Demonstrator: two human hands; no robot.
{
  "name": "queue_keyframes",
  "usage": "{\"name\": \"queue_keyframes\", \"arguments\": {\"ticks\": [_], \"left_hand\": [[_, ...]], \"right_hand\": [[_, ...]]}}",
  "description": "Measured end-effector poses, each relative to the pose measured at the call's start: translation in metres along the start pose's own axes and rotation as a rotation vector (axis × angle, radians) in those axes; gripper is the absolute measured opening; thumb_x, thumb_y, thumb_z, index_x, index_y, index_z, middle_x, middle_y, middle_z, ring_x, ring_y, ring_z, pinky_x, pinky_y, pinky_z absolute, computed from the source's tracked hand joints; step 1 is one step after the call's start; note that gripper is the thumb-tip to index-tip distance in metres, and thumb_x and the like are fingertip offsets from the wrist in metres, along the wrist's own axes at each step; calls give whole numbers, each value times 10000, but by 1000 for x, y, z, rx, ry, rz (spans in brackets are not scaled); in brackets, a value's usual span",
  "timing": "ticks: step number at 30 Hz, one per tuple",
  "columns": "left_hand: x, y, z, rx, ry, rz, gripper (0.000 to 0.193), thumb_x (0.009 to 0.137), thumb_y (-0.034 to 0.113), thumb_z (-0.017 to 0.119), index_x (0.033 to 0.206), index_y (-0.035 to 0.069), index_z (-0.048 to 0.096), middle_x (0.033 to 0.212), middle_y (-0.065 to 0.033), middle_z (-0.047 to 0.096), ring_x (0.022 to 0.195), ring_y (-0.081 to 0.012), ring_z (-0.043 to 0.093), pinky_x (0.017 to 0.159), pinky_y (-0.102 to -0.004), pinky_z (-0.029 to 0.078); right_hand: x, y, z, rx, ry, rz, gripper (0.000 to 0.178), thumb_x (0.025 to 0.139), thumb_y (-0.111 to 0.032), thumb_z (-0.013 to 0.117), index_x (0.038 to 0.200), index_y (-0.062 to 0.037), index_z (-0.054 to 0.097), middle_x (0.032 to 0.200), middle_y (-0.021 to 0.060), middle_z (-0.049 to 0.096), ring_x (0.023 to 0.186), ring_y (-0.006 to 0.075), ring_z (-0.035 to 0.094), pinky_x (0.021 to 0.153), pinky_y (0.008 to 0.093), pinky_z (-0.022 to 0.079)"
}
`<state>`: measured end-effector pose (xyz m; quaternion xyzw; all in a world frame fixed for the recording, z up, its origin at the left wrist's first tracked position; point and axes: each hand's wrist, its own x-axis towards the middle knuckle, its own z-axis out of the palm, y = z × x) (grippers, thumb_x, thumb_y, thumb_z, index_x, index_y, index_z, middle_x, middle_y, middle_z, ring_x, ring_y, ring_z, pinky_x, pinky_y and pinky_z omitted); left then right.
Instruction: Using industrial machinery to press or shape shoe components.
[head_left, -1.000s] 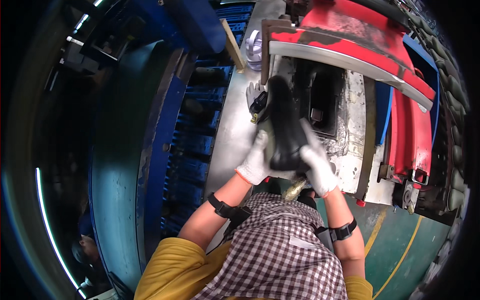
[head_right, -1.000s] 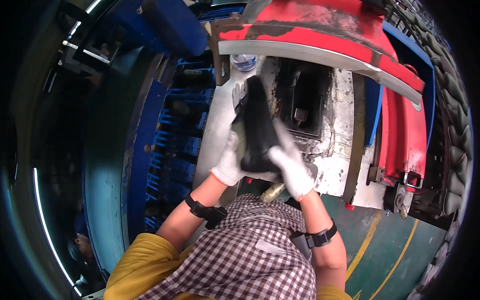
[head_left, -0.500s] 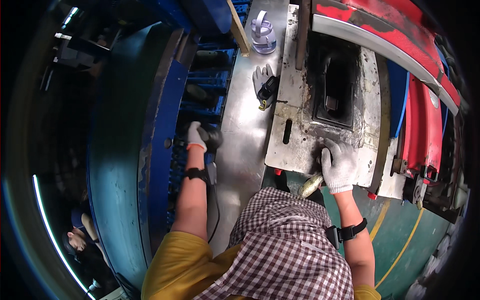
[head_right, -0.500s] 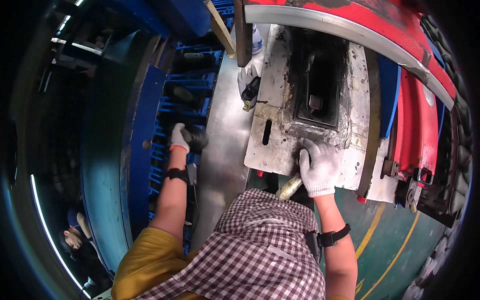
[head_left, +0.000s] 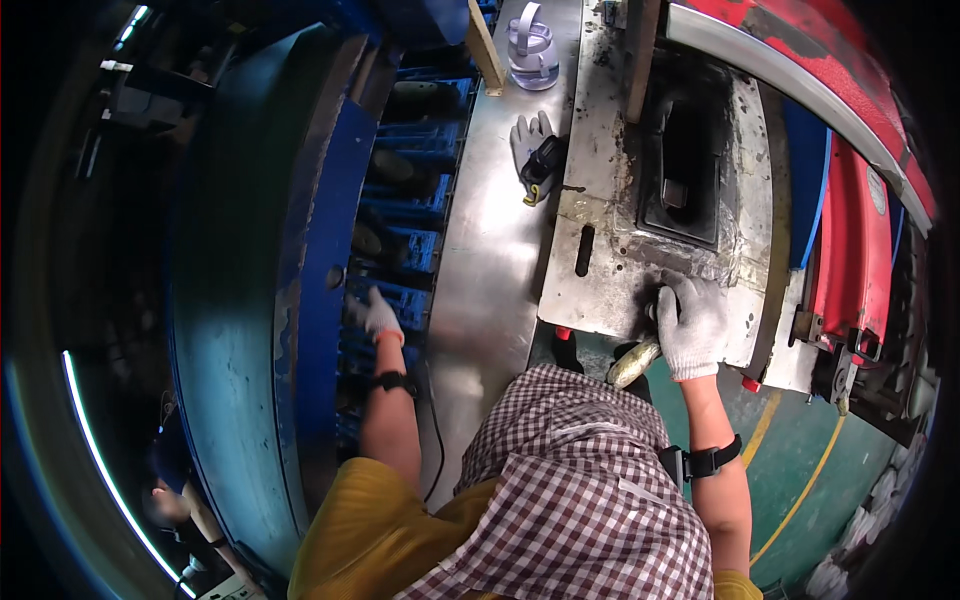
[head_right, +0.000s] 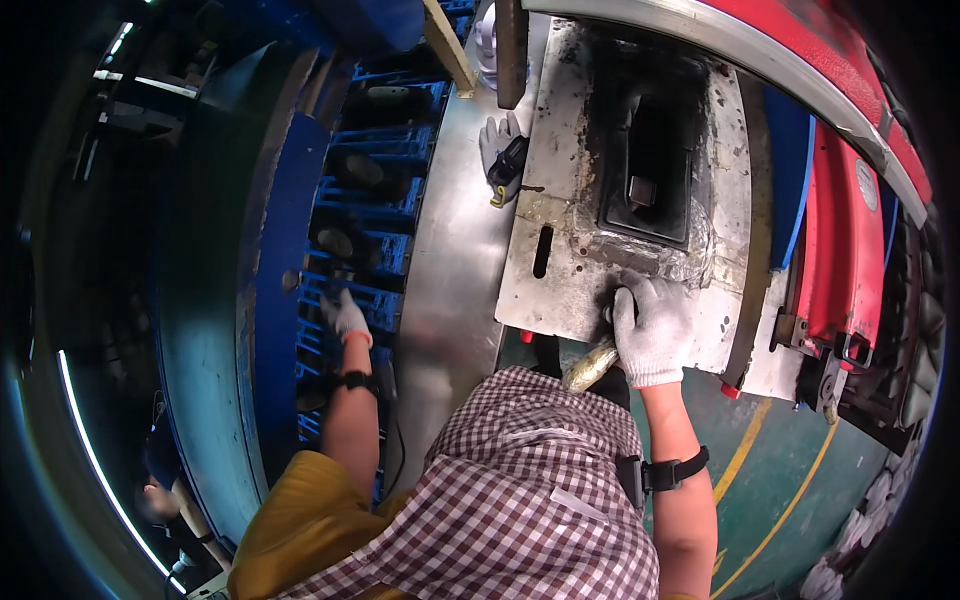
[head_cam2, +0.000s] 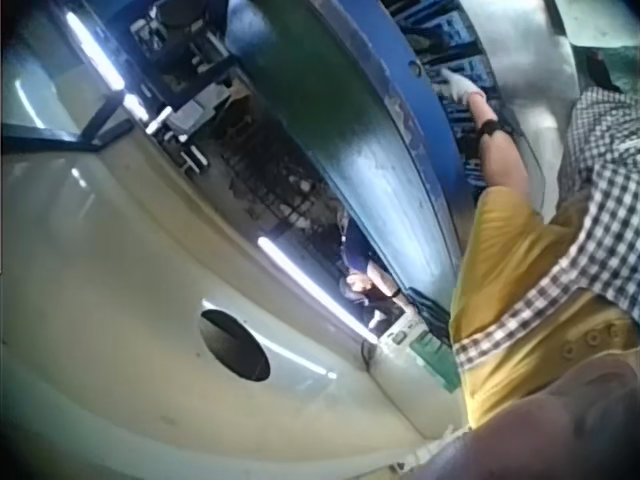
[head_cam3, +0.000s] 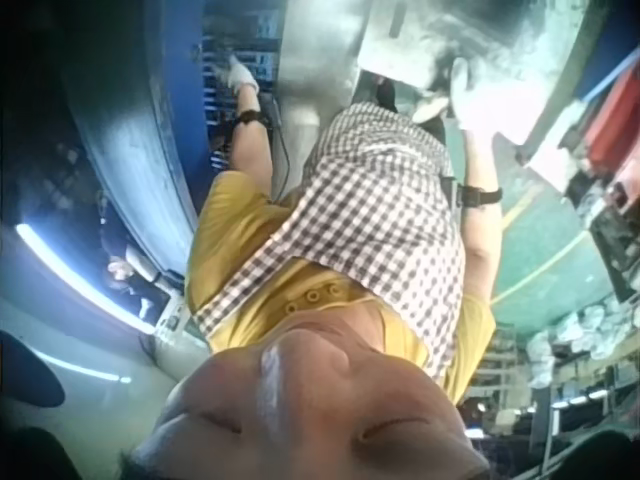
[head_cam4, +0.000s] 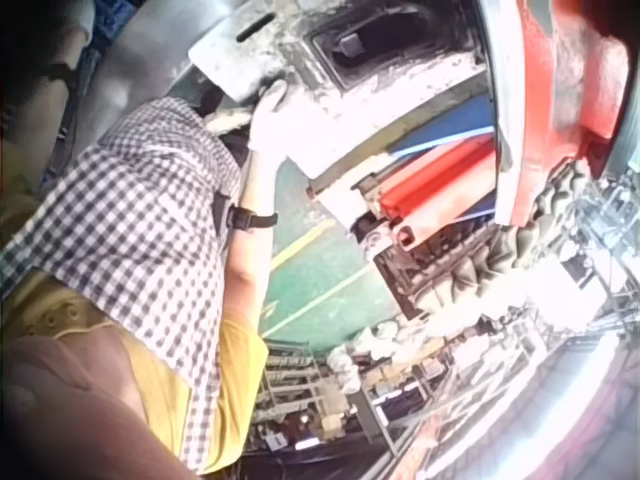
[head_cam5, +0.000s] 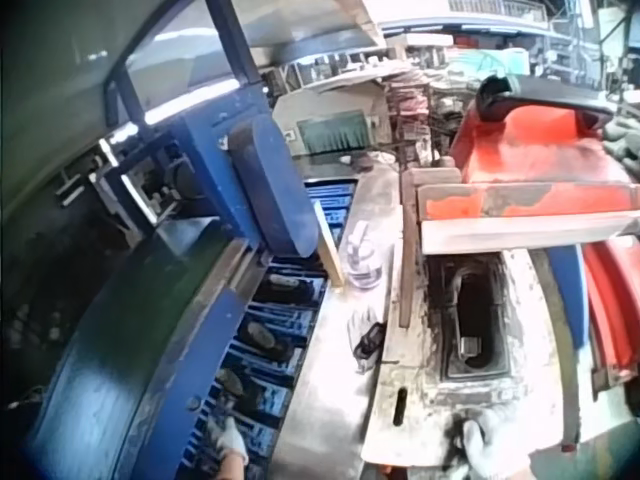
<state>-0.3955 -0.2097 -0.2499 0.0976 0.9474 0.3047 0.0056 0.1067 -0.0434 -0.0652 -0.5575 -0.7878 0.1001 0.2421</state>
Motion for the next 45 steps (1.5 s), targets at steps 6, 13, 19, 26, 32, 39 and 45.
{"name": "queue_keyframes", "arguments": {"ticks": [6,13,19,26,32,39,45], "left_hand": [[-35,-113,-102,630,165,-469,816,930,681,590,1435,40,602,1511,-194,569,1402,-383,516,1113,-492,460],[37,-269,-135,-762,-297,-955,569,922,530,689,1428,277,629,1414,-22,657,1281,-294,598,999,-591,479],[33,-246,-141,-651,-596,-931,355,965,515,564,1114,246,741,1110,45,745,1080,-256,653,912,-572,481],[-58,-226,-190,-1007,-297,-925,327,949,324,688,1166,80,680,1120,-116,717,1055,-278,679,877,-470,586],[-120,-131,-164,-827,-797,-306,385,980,281,626,1243,1,643,1270,-155,687,1184,-293,664,1058,-531,531],[-179,94,-106,-1338,-1385,-542,571,895,106,606,1417,-105,513,1414,-214,615,1318,-339,612,1196,-501,449],[-213,269,-93,-601,-1292,468,592,1010,118,627,1540,-54,425,1505,-174,545,1383,-265,543,1167,-387,421]], "right_hand": [[-5,1,3,-82,-11,-17,157,896,-166,693,1024,-100,757,915,113,710,910,343,653,855,448,522],[-3,3,4,-114,-55,7,132,914,-200,676,941,-78,721,914,134,693,910,360,641,842,461,508],[-4,0,7,-135,-32,5,153,925,-212,672,880,-68,699,875,140,695,894,365,639,819,476,496],[-5,0,7,-135,-94,41,166,941,-256,653,916,-107,721,899,97,698,915,335,637,834,475,481],[-1,-17,4,93,-77,-38,177,935,-238,645,1002,-114,752,975,107,724,975,336,657,876,469,503],[18,-89,2,650,-871,-4,918,944,-461,713,1616,12,304,1617,269,396,1482,347,442,1217,425,354],[41,-49,9,1448,-235,443,897,927,-126,730,1655,4,223,1517,140,501,1142,121,581,1046,291,485]]}}
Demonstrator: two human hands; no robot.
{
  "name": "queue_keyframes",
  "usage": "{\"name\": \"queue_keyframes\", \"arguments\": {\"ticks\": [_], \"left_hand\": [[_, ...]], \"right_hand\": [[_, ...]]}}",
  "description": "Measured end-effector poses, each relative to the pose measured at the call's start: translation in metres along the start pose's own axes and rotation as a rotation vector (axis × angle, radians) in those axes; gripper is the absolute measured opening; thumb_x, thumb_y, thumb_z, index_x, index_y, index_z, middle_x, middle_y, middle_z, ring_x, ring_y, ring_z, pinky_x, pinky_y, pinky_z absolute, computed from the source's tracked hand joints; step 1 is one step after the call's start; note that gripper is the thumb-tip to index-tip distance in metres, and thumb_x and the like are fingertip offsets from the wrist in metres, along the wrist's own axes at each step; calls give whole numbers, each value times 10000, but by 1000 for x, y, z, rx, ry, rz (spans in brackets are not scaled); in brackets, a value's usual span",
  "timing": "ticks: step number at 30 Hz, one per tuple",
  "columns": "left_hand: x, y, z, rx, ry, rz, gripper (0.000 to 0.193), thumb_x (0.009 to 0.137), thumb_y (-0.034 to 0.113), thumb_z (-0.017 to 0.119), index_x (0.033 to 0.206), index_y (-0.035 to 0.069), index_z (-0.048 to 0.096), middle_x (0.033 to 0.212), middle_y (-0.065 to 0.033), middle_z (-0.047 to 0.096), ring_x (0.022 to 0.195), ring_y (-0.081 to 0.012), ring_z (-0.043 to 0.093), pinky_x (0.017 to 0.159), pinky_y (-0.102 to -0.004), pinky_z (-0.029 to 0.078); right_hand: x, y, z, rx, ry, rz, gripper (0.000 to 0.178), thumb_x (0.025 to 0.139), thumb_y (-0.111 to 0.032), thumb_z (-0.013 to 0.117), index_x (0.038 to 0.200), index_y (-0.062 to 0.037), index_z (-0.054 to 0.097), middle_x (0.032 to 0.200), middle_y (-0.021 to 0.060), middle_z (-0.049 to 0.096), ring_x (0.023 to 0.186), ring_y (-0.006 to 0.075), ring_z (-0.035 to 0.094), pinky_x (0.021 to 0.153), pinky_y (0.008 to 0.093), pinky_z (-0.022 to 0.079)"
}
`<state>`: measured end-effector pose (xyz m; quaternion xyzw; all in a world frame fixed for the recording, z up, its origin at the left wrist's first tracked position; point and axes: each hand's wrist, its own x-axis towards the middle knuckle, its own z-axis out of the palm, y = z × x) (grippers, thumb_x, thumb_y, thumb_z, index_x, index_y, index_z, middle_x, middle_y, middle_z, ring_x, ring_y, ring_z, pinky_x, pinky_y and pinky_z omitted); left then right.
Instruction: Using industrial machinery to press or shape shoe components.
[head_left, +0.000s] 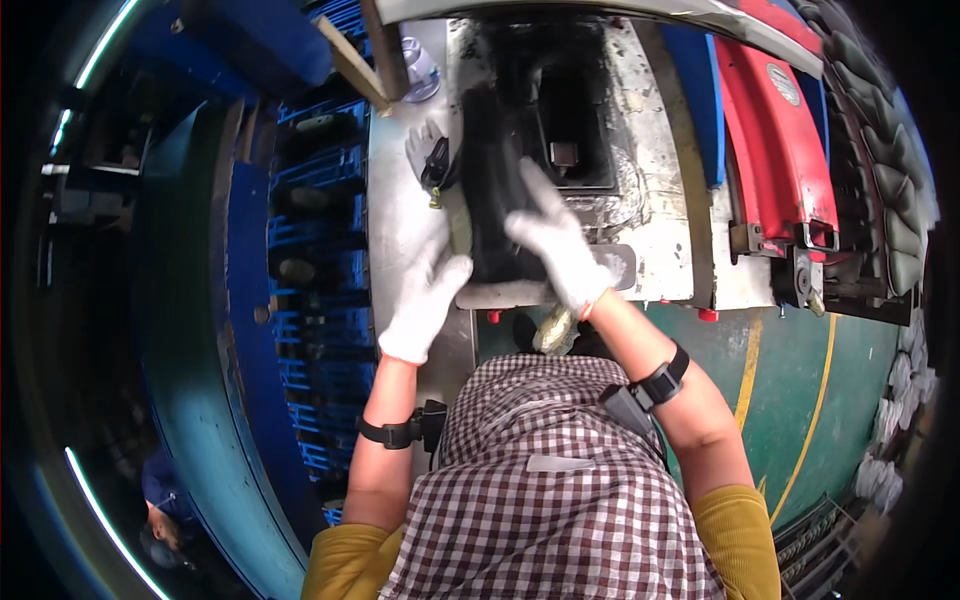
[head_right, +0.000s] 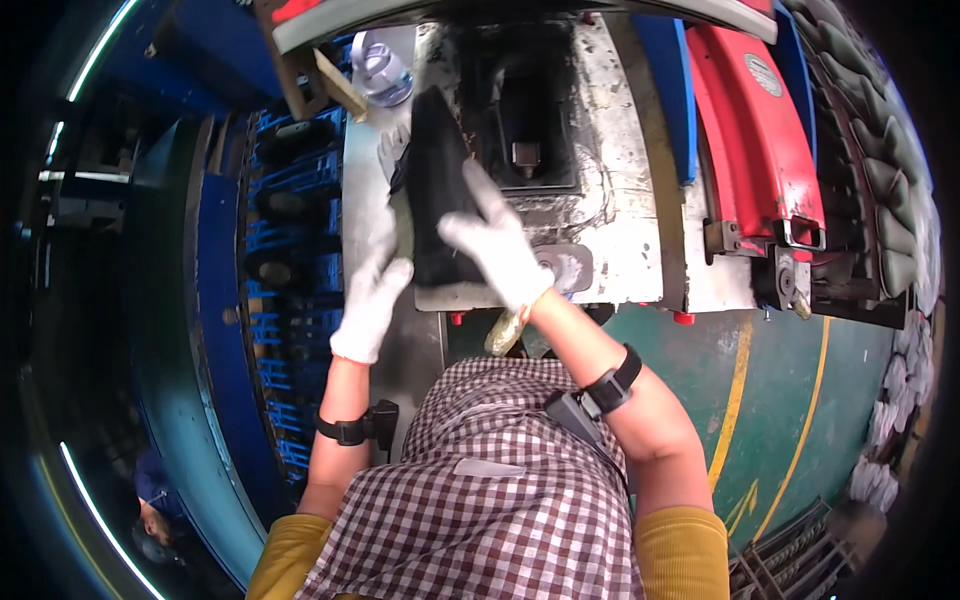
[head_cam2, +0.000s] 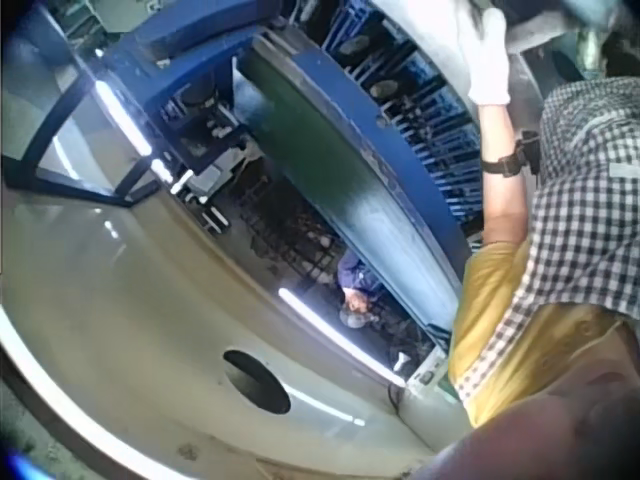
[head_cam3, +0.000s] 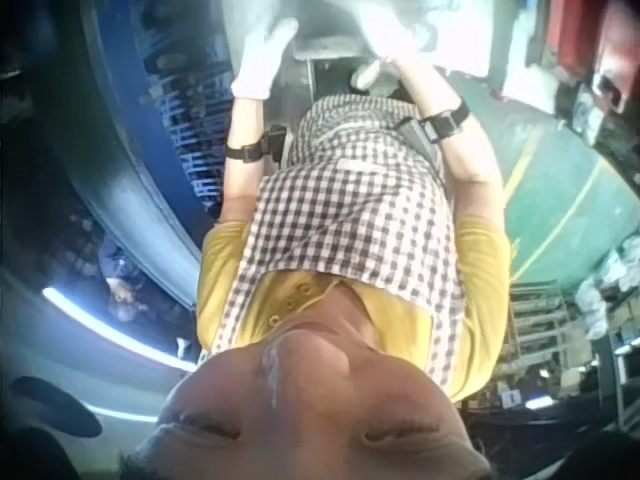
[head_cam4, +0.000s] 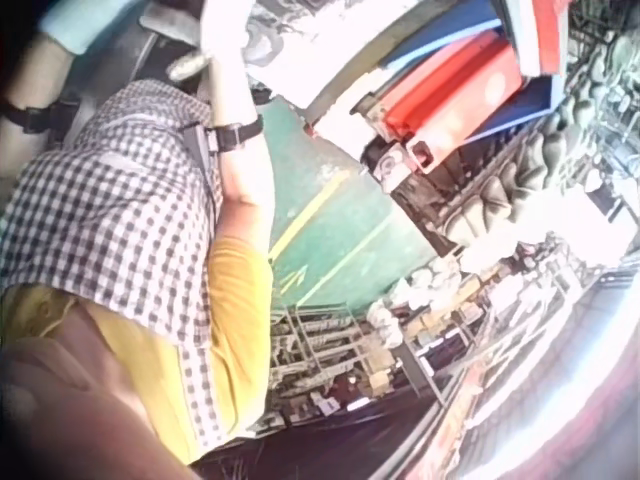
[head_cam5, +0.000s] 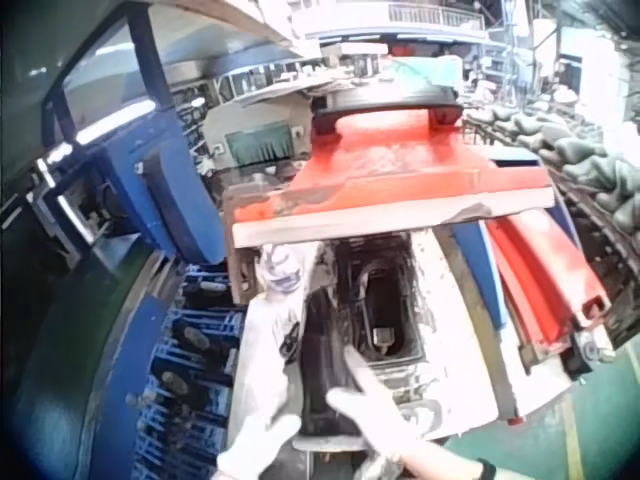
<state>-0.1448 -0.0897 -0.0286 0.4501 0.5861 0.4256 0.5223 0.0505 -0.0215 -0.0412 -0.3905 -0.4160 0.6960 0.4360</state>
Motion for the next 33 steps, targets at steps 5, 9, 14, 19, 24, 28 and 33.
{"name": "queue_keyframes", "arguments": {"ticks": [5,9,14,19,24,28,33], "left_hand": [[19,80,5,108,275,427,655,957,57,696,1553,-10,432,1525,-172,534,1407,-275,525,1167,-388,425],[35,137,7,88,368,787,682,958,92,694,1561,-25,397,1515,-203,546,1439,-307,507,1240,-434,335],[66,202,17,288,291,1046,639,994,117,682,1552,-38,411,1503,-239,546,1433,-314,513,1237,-447,344],[108,284,40,756,125,1264,633,924,263,713,1485,43,518,1462,-213,561,1345,-332,554,1159,-397,410],[163,329,76,1173,-92,1342,490,982,352,584,1376,61,603,1273,-211,658,1194,-378,627,1051,-426,486],[165,342,74,1155,-164,1414,405,988,359,567,1246,63,665,1153,-207,679,1097,-380,654,975,-432,512],[157,371,99,1108,-766,540,378,1013,359,587,1135,17,693,1040,-173,708,952,-245,671,870,-365,528]], "right_hand": [[84,-22,-58,-660,410,-201,854,777,-300,793,1549,-89,496,1531,286,487,1299,337,605,1098,394,487],[127,-33,-73,-1372,630,-216,774,739,-430,797,1471,-290,590,1442,277,509,1193,457,625,980,490,560],[127,-25,-58,-1479,497,-94,750,746,-464,793,1452,-340,570,1428,252,487,1146,456,631,916,527,579],[119,-17,-59,-1514,549,-142,730,728,-424,806,1417,-307,595,1373,225,500,1062,428,649,853,502,582],[114,-16,-57,-1544,577,-171,722,728,-414,808,1407,-277,606,1335,211,505,1028,400,652,823,486,577],[109,-24,-48,-1522,492,-104,725,795,-474,777,1463,-282,570,1449,235,475,1144,414,631,907,484,567],[75,-1,-123,-1045,469,-203,771,919,-478,683,1535,-59,484,1481,273,541,1359,430,531,1162,455,413]]}}
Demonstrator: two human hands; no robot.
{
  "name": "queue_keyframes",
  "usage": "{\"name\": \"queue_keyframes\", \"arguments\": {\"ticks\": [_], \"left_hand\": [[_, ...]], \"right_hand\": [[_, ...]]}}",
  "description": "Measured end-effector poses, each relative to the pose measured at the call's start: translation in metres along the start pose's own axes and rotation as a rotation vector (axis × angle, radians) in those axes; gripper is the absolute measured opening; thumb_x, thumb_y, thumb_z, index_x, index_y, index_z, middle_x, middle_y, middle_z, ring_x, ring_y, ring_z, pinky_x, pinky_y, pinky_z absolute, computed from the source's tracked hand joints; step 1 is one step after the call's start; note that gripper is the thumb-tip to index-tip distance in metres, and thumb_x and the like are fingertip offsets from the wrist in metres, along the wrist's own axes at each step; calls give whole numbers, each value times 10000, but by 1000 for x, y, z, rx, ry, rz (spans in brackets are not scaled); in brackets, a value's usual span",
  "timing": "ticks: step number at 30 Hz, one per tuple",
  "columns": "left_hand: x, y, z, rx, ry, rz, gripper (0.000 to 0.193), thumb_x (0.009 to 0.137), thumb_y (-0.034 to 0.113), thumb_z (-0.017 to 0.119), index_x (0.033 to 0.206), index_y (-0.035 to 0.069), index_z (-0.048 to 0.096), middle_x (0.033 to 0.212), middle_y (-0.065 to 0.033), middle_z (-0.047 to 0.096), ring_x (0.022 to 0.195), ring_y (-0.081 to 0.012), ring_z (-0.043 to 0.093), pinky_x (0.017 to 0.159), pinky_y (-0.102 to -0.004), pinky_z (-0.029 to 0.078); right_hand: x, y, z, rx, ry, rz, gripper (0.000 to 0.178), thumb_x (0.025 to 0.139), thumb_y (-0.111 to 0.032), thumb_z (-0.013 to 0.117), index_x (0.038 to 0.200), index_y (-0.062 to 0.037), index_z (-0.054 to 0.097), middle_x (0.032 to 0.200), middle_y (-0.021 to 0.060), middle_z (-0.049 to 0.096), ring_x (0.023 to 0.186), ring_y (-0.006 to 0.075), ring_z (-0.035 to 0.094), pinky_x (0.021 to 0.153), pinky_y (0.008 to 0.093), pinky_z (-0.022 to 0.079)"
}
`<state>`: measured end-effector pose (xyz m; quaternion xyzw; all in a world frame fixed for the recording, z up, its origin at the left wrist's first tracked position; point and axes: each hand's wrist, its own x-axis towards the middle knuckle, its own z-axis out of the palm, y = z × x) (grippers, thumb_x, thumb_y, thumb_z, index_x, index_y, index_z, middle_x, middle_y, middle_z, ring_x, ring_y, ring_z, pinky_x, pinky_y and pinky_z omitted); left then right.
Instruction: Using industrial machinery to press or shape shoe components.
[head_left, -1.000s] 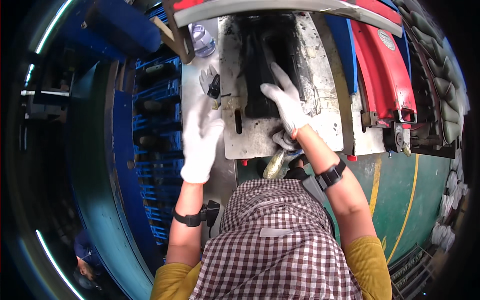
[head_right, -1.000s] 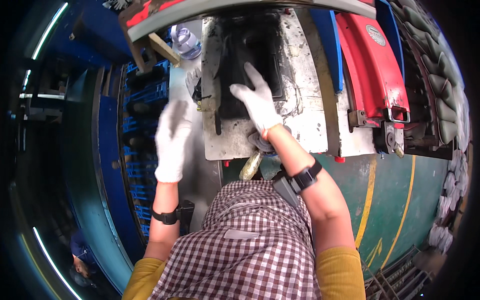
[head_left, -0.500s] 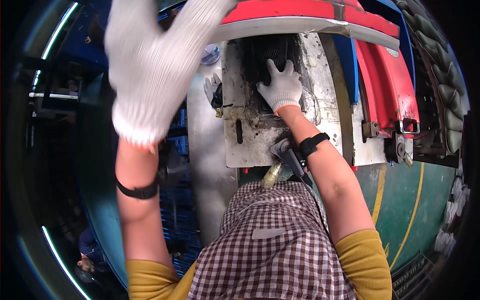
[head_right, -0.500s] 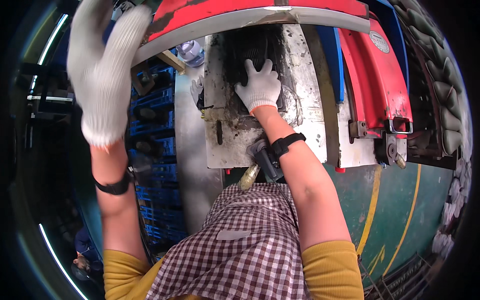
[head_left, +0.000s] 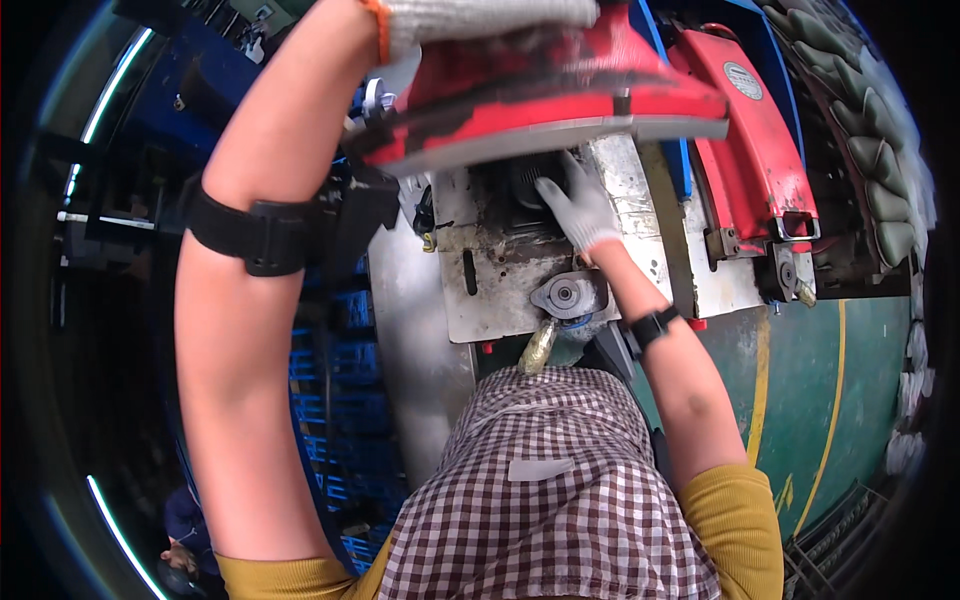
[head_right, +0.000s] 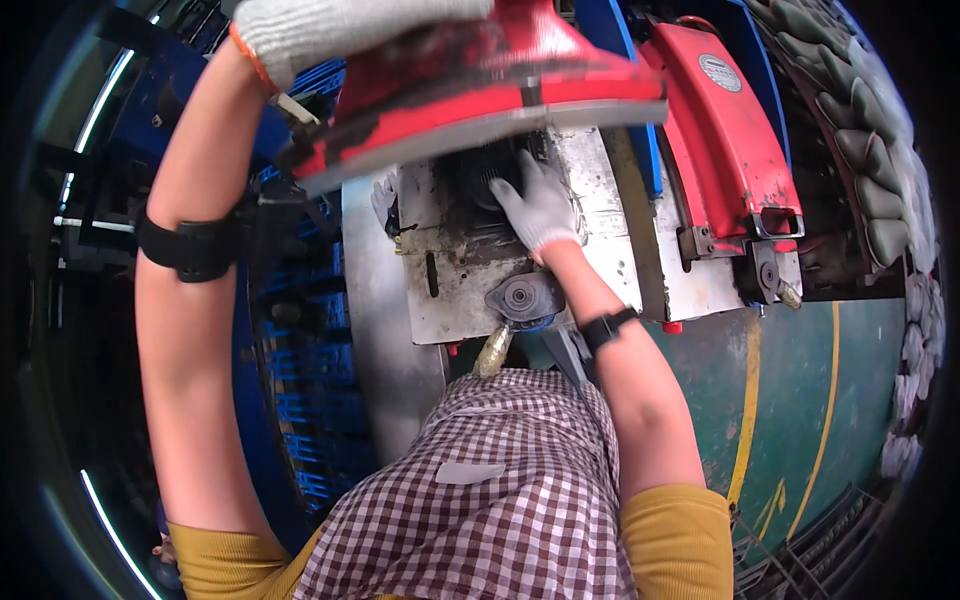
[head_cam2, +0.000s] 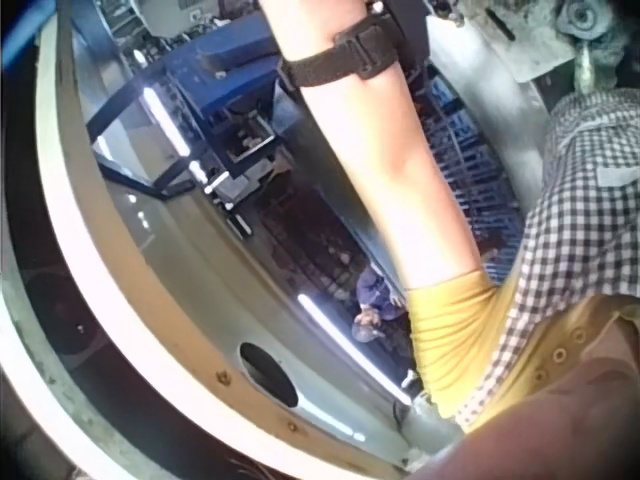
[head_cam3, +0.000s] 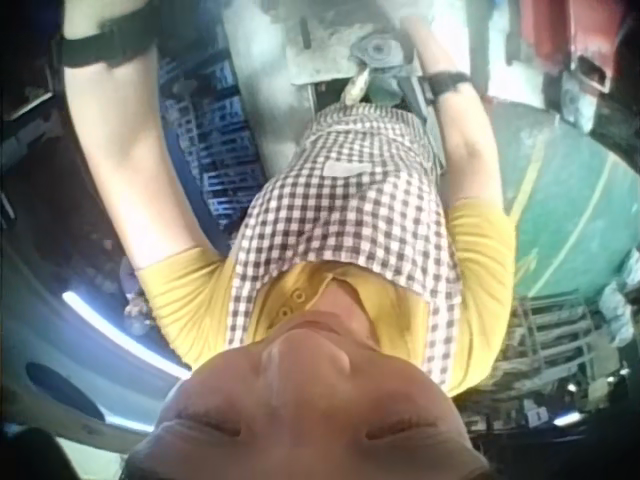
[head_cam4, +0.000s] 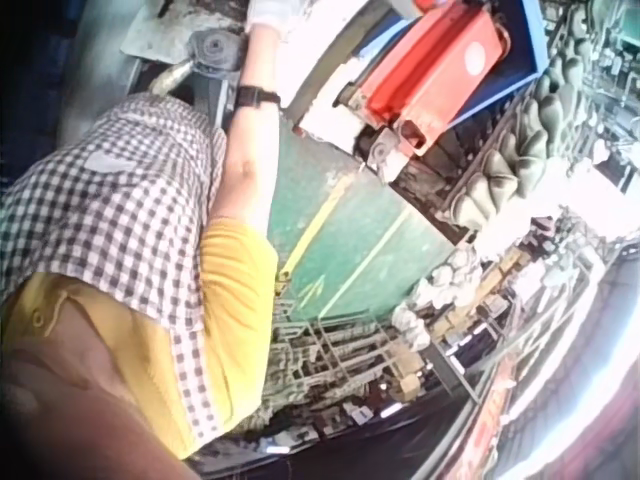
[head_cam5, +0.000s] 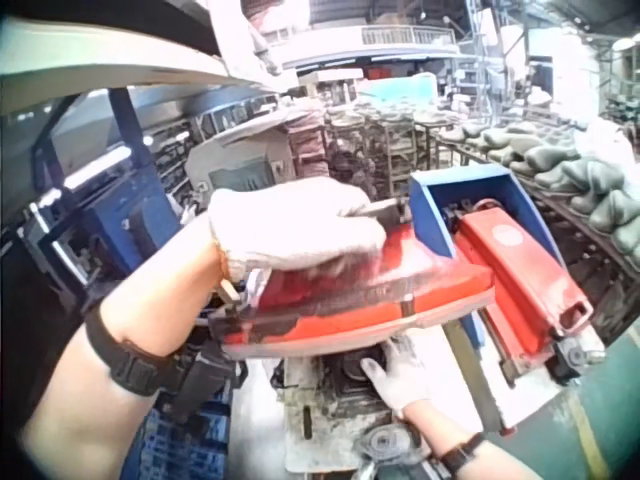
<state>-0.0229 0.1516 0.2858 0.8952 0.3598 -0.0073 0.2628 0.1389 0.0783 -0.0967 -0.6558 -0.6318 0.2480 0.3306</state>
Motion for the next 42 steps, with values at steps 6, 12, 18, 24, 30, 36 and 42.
{"name": "queue_keyframes", "arguments": {"ticks": [6,12,18,24,30,36,42], "left_hand": [[-10,-21,122,-302,-103,-114,286,998,329,627,1032,47,659,697,-21,644,614,-112,611,593,-301,508],[-13,-35,249,108,110,-22,356,991,428,572,1022,82,648,851,-195,720,812,-398,718,743,-521,554],[-11,-44,311,189,150,-105,336,1006,408,570,1046,77,614,816,-166,725,777,-376,727,687,-529,558],[-8,-34,296,203,91,-141,328,1004,411,576,1066,89,600,815,-164,721,785,-381,726,683,-528,558],[-15,-27,276,150,118,-146,291,965,390,657,1045,111,640,829,-166,709,792,-370,714,681,-486,547],[-18,7,219,134,429,-229,356,833,206,822,1148,71,726,896,-159,753,817,-305,759,773,-363,591],[-23,-12,145,114,600,-219,453,810,53,726,1252,-31,674,1165,-104,688,991,-179,661,900,-306,526]], "right_hand": [[-151,34,-59,58,183,39,123,982,-111,644,1049,-46,724,991,164,722,929,334,709,857,403,559],[-226,74,-53,492,-528,373,207,1018,-180,656,1132,-14,707,1068,80,731,1005,151,676,916,302,542],[-205,27,-38,698,-1000,594,538,1022,-220,651,1488,15,519,1361,157,643,1239,208,609,1076,324,476],[-214,79,2,324,-1140,277,618,987,-310,616,1535,-51,495,1476,215,572,1383,327,537,1171,376,401],[-195,97,16,-63,-1049,371,597,983,-395,562,1493,-87,539,1544,218,512,1433,372,477,1178,434,397],[-200,139,97,-112,-490,178,586,1010,-478,462,1475,-140,573,1524,138,564,1399,350,518,1156,426,418],[-174,146,135,-29,-434,344,586,1009,-479,463,1474,-140,574,1520,136,568,1394,351,522,1156,426,418]]}}
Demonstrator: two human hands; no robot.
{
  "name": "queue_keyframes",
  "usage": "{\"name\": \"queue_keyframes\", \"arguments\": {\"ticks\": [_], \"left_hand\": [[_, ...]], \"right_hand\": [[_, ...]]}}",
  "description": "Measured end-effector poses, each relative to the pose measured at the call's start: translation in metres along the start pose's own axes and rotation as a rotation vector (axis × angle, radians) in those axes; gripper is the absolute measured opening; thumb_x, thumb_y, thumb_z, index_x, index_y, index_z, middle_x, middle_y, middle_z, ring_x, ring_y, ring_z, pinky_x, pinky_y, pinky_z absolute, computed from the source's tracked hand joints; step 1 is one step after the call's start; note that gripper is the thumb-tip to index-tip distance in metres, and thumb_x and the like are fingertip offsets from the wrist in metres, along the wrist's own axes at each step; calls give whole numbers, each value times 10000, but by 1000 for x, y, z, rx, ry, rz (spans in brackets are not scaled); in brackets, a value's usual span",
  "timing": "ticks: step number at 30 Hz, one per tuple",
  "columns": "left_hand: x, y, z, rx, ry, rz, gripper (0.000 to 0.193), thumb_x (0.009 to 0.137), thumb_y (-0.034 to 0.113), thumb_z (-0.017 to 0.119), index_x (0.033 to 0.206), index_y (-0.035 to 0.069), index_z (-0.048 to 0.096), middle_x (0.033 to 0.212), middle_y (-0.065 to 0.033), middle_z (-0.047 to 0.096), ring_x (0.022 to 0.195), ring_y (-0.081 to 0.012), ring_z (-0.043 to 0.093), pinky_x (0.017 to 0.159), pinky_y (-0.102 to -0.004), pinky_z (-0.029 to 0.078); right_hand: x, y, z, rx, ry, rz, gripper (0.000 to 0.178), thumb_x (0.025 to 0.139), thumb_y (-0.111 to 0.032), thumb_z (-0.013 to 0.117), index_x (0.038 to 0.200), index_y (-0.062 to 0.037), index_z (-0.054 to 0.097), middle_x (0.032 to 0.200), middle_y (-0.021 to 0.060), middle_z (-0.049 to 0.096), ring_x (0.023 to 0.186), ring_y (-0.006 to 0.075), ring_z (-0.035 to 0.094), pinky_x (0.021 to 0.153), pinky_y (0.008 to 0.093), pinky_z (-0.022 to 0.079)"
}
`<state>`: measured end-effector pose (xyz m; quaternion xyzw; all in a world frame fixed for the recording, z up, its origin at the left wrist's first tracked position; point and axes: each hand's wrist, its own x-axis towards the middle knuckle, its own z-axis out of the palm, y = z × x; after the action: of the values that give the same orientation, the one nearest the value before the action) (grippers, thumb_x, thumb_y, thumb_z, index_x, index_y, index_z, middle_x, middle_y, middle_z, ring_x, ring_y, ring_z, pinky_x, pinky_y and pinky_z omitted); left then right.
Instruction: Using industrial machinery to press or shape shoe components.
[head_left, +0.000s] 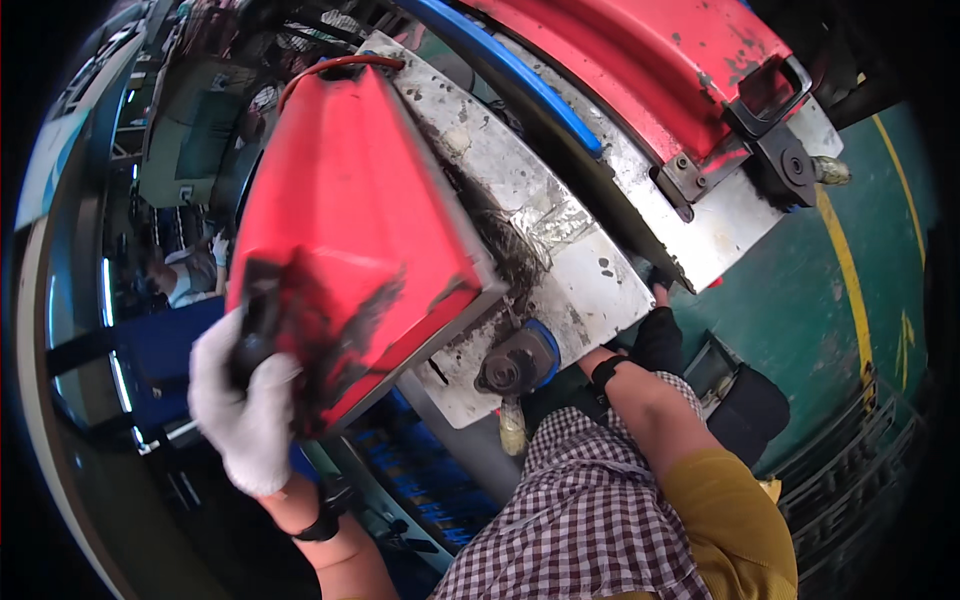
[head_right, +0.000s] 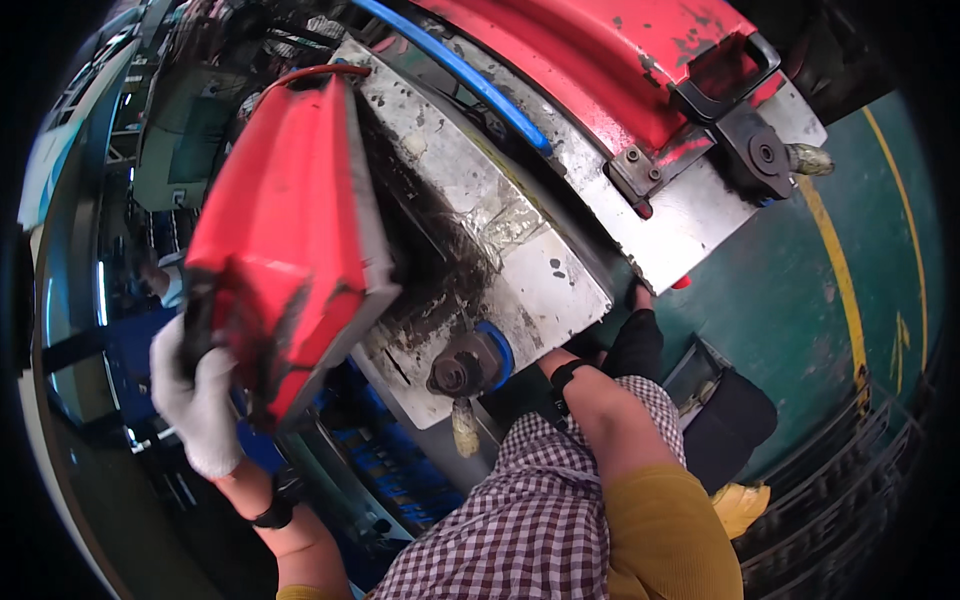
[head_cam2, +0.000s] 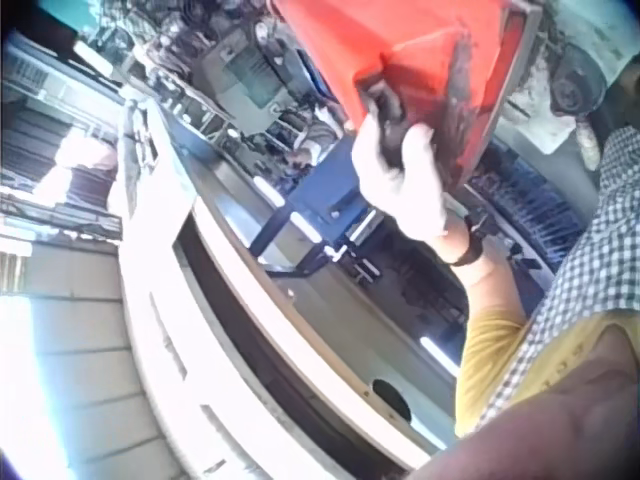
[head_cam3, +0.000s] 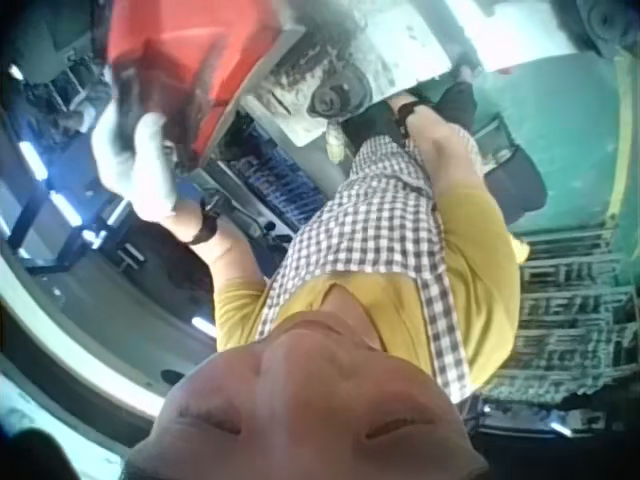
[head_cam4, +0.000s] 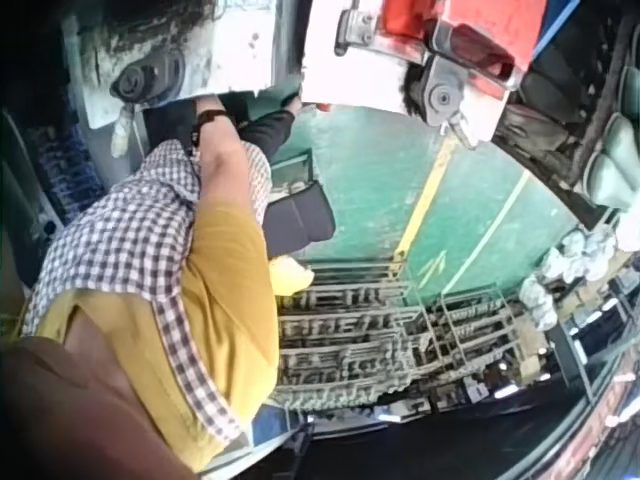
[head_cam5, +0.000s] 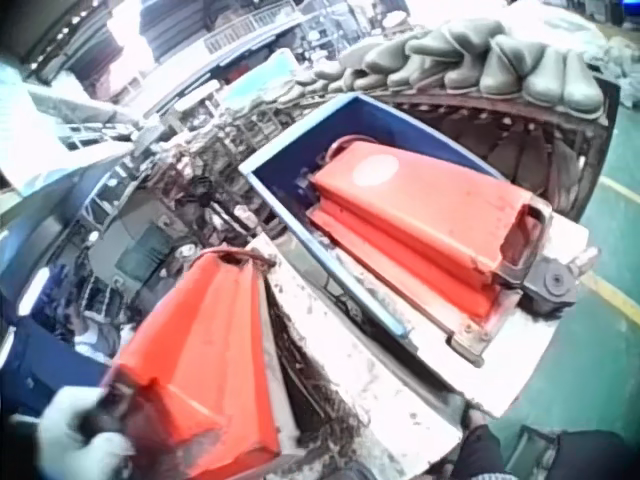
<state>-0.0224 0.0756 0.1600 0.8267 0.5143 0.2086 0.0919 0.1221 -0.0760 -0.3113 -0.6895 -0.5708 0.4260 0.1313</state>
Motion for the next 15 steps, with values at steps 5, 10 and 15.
{"name": "queue_keyframes", "arguments": {"ticks": [5,10,15], "left_hand": [[24,-32,-48,104,117,21,592,941,358,665,1388,-22,590,859,54,609,635,3,435,555,-155,290],[18,-22,-46,215,193,-171,498,1060,221,524,1468,-65,526,1346,-186,635,1161,-258,642,1009,-384,507],[15,-33,-54,317,272,-97,430,1043,201,556,1379,-67,561,1266,-205,632,1117,-267,630,996,-401,494]], "right_hand": [[14,-9,22,50,-1,11,586,1009,-479,465,1474,-141,574,1517,135,572,1390,351,526,1156,427,419],[25,0,38,77,5,22,586,1008,-480,466,1474,-142,575,1514,133,575,1387,352,530,1156,427,419],[9,35,40,87,-14,-8,586,1008,-481,467,1473,-143,576,1510,131,579,1383,352,533,1156,427,420]]}}
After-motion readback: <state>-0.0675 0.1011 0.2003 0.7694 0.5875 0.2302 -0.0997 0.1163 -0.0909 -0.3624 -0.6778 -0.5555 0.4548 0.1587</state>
